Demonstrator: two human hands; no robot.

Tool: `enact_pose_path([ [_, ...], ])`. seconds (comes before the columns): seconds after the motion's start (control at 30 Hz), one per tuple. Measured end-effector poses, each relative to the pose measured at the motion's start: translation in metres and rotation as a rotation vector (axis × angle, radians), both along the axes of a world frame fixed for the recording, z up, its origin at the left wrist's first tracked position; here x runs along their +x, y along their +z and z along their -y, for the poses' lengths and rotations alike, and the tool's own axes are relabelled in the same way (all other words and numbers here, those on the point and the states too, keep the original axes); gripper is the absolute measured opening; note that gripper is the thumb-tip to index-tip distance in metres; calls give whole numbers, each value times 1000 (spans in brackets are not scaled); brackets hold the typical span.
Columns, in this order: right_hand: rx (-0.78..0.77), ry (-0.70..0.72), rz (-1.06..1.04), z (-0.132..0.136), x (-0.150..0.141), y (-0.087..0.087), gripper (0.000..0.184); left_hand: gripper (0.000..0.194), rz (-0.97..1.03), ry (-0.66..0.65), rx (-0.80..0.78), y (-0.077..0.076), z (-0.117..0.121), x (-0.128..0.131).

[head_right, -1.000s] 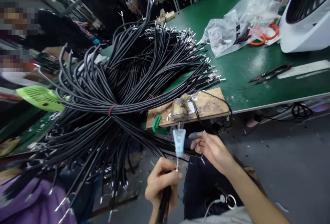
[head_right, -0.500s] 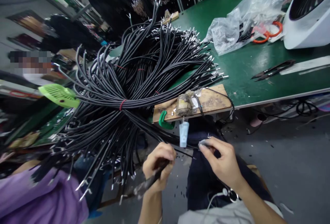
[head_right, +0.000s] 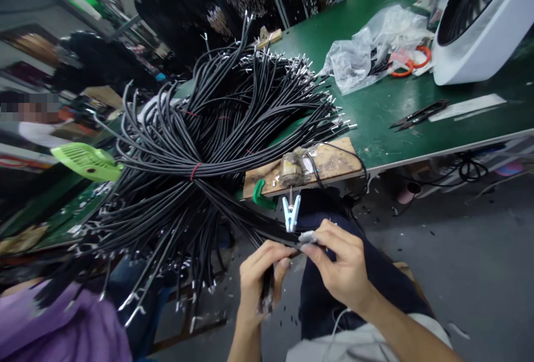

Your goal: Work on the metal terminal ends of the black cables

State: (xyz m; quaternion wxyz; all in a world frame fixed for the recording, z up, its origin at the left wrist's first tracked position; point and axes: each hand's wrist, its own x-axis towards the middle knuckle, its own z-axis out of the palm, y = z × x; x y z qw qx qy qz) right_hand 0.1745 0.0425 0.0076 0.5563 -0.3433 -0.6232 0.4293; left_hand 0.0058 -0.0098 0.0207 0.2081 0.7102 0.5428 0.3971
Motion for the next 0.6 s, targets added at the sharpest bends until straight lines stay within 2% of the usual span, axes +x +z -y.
enact_pose_path([
  [0.17, -96, 83, 10, 1, -4, -9, 7, 21, -55, -50, -32, 5, -3, 14],
  [0.33, -121, 75, 52, 2, -8, -6, 9, 10, -31, 62, 29, 8, -7, 21],
  [0.47, 16, -34, 240, 2, -11, -3, 18, 14, -76, 124, 35, 2, -8, 24],
  [0.6, 205, -203, 367, 3, -19, -11, 31, 14, -137, 157, -2, 0, -9, 28],
])
